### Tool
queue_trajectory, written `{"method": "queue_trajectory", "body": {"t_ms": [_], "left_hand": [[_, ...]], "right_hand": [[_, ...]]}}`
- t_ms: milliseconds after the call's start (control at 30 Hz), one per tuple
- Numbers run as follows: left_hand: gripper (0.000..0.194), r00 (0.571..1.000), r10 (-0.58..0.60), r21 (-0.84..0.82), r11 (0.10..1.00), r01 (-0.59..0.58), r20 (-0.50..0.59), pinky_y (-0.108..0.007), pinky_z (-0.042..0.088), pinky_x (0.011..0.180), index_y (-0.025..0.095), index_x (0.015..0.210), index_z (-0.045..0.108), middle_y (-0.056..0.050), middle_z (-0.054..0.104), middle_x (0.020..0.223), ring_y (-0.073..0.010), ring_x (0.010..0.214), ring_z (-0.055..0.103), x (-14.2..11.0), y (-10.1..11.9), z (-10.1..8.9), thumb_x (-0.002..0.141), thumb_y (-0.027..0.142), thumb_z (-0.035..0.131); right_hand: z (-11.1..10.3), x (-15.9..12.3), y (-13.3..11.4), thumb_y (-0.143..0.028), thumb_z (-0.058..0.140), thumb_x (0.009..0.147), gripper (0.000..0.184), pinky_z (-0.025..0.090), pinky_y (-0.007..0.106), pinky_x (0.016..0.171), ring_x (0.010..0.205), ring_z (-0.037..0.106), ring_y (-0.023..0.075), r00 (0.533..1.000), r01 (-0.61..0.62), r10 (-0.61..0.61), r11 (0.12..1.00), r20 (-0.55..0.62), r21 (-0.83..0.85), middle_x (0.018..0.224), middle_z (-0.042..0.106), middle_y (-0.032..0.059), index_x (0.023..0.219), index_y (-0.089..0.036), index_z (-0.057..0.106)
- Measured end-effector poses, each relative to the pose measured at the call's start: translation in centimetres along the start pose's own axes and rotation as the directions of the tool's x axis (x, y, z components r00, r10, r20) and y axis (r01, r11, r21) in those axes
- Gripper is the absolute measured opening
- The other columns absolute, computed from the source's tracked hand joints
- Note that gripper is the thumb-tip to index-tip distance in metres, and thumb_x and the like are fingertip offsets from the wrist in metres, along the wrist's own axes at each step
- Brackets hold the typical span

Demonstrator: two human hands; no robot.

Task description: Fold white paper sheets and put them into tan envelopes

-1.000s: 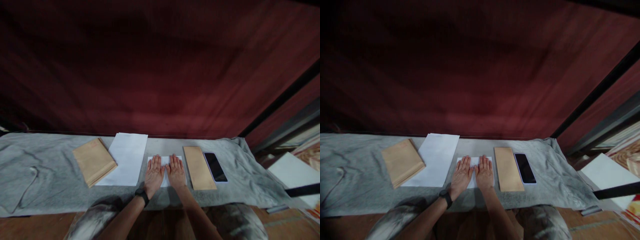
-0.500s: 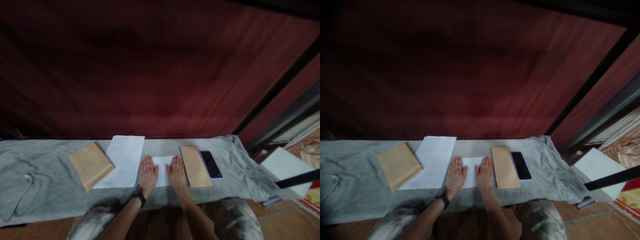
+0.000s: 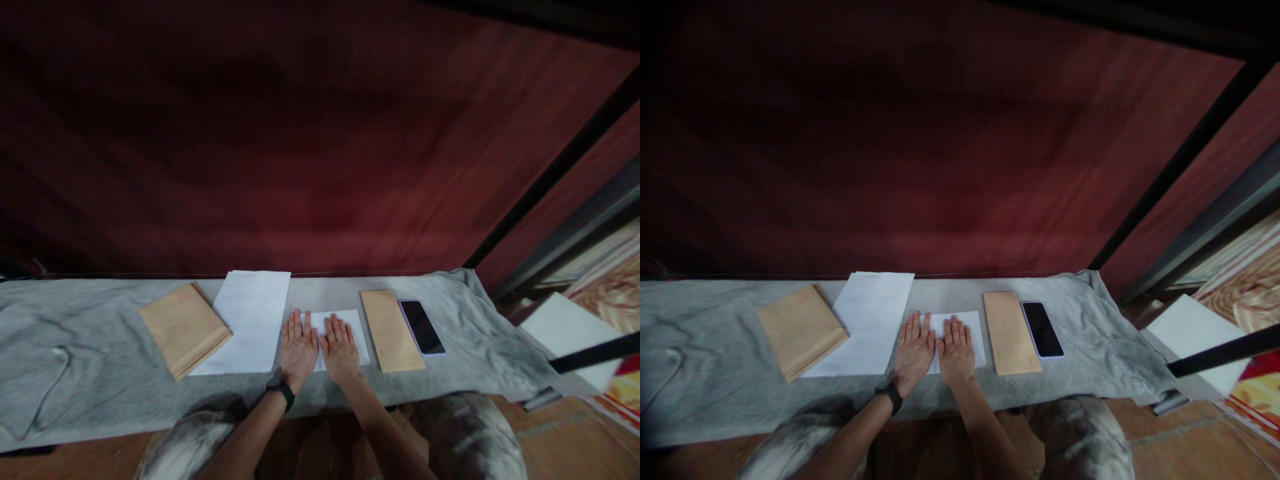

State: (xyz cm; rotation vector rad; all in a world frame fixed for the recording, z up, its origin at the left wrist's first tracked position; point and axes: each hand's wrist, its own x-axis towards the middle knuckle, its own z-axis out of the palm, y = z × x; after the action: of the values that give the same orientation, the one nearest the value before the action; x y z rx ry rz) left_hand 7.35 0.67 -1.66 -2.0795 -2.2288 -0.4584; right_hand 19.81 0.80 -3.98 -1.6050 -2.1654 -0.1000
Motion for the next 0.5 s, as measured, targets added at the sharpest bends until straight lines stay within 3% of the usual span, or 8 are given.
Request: {"method": "queue_trajectory", "body": {"t_ms": [367, 500], "left_hand": [[0.057, 1.0, 0.015, 0.012, 1.0, -0.015, 0.009, -0.051, 0.02, 0.12, 0.007, 0.15, 0.038, -0.021, 0.029, 0.159, -0.032, 0.149, 0.021, 0.0, -0.1, 0.0, 0.1, 0.035, 0.036], [0.057, 0.991, 0.132, 0.006, 0.991, -0.132, 0.02, -0.048, 0.017, 0.122, 0.008, 0.151, 0.036, -0.016, 0.029, 0.16, -0.0281, 0.15, 0.02, -1.2, 0.2, -0.5, 0.101, 0.035, 0.033]], "right_hand": [[-0.7, -1.4, 3.2, -0.04, 0.033, 0.104, 0.059, 0.031, 0.049, 0.116, 0.144, 0.034, 0.0303, 0.996, -0.056, 0.052, 0.997, -0.071, -0.062, 0.155, 0.034, 0.0215, 0.152, -0.006, 0.033], [-0.9, -1.4, 2.8, -0.039, 0.033, 0.104, 0.057, 0.032, 0.047, 0.115, 0.144, 0.035, 0.0298, 0.994, -0.07, 0.065, 0.996, -0.093, -0.053, 0.155, 0.036, 0.0204, 0.151, -0.006, 0.035]]}}
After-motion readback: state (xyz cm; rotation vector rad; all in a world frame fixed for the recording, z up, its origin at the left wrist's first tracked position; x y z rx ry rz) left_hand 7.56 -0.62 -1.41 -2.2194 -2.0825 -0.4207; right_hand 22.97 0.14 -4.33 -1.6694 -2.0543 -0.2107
